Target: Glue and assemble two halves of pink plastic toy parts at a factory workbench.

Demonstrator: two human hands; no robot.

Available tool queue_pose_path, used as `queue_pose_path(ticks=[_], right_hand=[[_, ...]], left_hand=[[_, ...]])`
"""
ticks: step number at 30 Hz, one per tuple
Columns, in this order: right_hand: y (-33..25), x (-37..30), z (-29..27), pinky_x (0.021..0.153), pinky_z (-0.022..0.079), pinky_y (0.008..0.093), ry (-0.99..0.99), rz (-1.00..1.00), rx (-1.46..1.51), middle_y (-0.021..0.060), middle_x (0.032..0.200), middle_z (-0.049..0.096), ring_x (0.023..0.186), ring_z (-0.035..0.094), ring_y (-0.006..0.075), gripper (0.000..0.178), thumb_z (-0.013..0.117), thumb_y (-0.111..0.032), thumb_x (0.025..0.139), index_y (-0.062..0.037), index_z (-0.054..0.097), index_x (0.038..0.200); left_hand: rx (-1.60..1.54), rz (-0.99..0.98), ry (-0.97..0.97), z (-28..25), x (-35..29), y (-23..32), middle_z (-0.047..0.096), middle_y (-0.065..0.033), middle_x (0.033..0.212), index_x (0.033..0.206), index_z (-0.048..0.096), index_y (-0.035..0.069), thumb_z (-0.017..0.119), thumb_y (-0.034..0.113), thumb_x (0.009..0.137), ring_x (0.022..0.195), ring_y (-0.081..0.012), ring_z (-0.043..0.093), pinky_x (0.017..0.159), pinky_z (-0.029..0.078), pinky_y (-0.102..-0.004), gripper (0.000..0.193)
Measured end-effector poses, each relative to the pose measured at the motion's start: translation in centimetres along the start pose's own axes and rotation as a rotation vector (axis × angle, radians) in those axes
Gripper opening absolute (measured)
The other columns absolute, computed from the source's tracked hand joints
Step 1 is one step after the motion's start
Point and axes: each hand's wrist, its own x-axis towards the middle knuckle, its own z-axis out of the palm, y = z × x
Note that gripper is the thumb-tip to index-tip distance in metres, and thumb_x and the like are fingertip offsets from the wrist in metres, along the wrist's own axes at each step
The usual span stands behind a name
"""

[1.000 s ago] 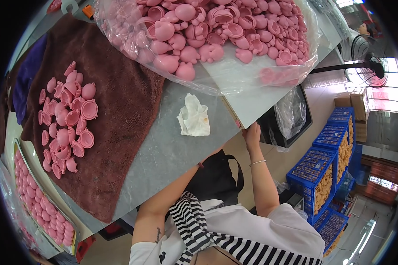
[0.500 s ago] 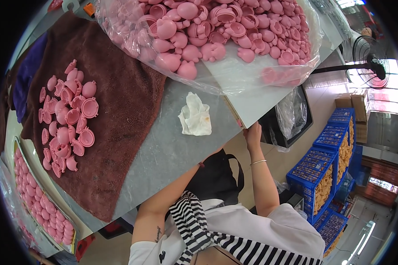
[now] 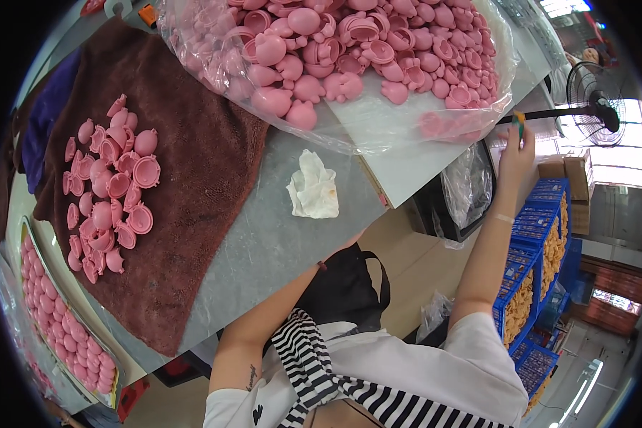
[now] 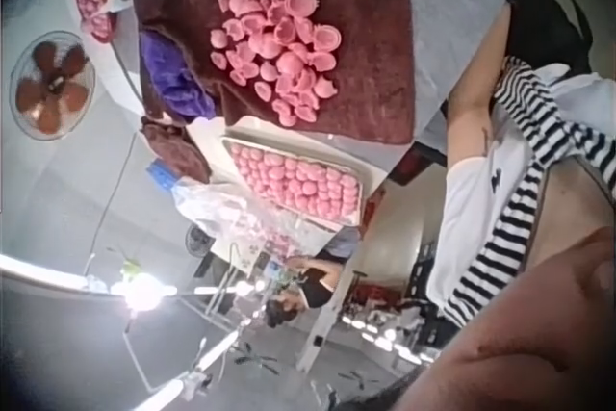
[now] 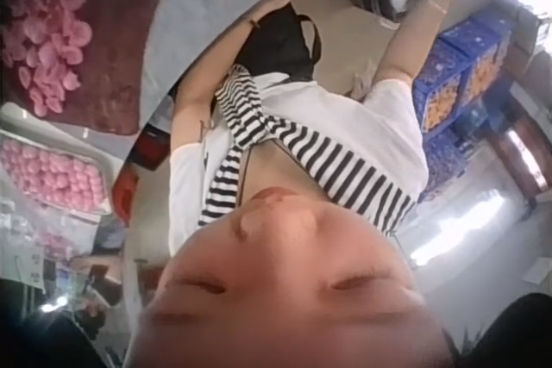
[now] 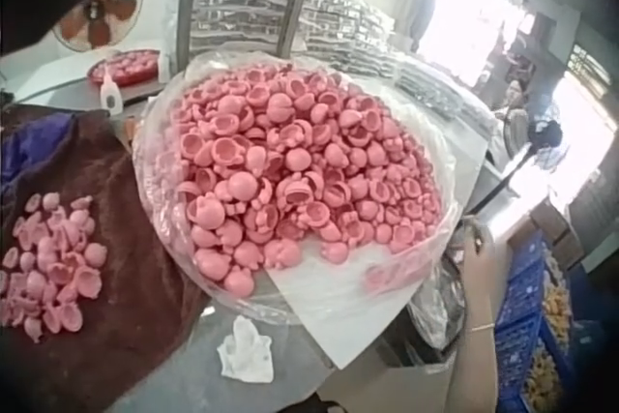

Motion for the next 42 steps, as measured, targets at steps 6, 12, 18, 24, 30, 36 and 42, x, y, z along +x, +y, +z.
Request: queue_pose_path(ticks=[6, 12, 18, 24, 30, 36, 42], right_hand=[[2.7, 9.3, 2.6, 0.068, 0.046, 0.0318, -0.16, -0.074, -0.274, 0.0119, 0.075, 0.064, 0.069, 0.062, 0.0231, 0.037, 0.059, -0.027, 0.075, -0.0026, 0.06, 0.102], [6.6, 12.6, 3.2, 0.074, 0.046, 0.0307, -0.16, -0.058, -0.3, 0.0165, 0.09, 0.064, 0.082, 0.063, 0.0241, 0.037, 0.059, -0.026, 0.073, -0.0036, 0.062, 0.103], [4.8, 10.5, 3.9, 0.078, 0.045, 0.0289, -0.212, -0.051, -0.121, 0.0173, 0.093, 0.064, 0.087, 0.062, 0.0226, 0.035, 0.055, -0.025, 0.078, -0.0037, 0.061, 0.106], [1.9, 2.5, -0.4, 0.073, 0.042, 0.0254, -0.048, -0.212, -0.033, 0.0086, 0.099, 0.06, 0.085, 0.055, 0.0157, 0.029, 0.05, -0.021, 0.086, -0.0044, 0.059, 0.109], [1.8, -12.9, -0.5, 0.057, 0.036, 0.0194, 0.03, 0.352, 0.607, -0.0007, 0.076, 0.05, 0.068, 0.045, 0.0052, 0.016, 0.051, -0.021, 0.086, -0.0061, 0.052, 0.092], [0.6, -27.4, 2.7, 0.091, 0.037, 0.0338, -0.536, 0.951, 1.026, 0.0055, 0.113, 0.052, 0.106, 0.048, 0.0178, 0.043, 0.039, -0.038, 0.091, -0.0065, 0.044, 0.119], [-3.8, -25.6, 3.4, 0.091, 0.037, 0.0324, -0.281, 1.226, 1.34, 0.009, 0.109, 0.053, 0.104, 0.049, 0.0213, 0.04, 0.041, -0.037, 0.091, -0.003, 0.047, 0.11]], left_hand=[[0.143, -0.007, -0.053, 0.2, 0.1, -0.7, 0.058, -0.0151, 0.09, 0.097, 0.054, -0.001, 0.058, 0.023, 0.079, 0.082, -0.0277, 0.057, 0.073, 0.044, -0.0354, 0.031], [-0.024, 0.128, 0.003, 0.7, -0.7, 0.1, 0.057, -0.0161, 0.094, 0.101, 0.054, -0.002, 0.058, 0.022, 0.079, 0.086, -0.0288, 0.056, 0.077, 0.043, -0.0357, 0.033], [-0.319, -0.049, -0.02, 1.2, -0.4, -2.2, 0.057, -0.0161, 0.095, 0.105, 0.052, -0.002, 0.058, 0.022, 0.079, 0.087, -0.0291, 0.055, 0.079, 0.042, -0.0358, 0.035], [-0.133, -0.047, -0.086, -0.4, -0.3, 1.4, 0.058, -0.0164, 0.091, 0.102, 0.052, -0.002, 0.058, 0.023, 0.079, 0.083, -0.0291, 0.056, 0.075, 0.043, -0.0354, 0.035], [-0.457, -0.104, 0.018, -0.4, 0.0, 1.4, 0.057, -0.0166, 0.083, 0.097, 0.052, -0.002, 0.059, 0.025, 0.078, 0.076, -0.0298, 0.056, 0.071, 0.043, -0.0358, 0.033], [-0.062, 0.116, -0.231, -1.8, -1.1, 4.8, 0.058, -0.0195, 0.09, 0.099, 0.056, 0.005, 0.051, 0.023, 0.083, 0.084, -0.0337, 0.056, 0.076, 0.042, -0.0403, 0.025], [0.198, -0.058, -0.359, -5.1, -2.7, 8.5, 0.057, -0.0173, 0.096, 0.096, 0.05, 0.002, 0.047, 0.018, 0.084, 0.086, -0.0329, 0.055, 0.075, 0.043, -0.0387, 0.021]])
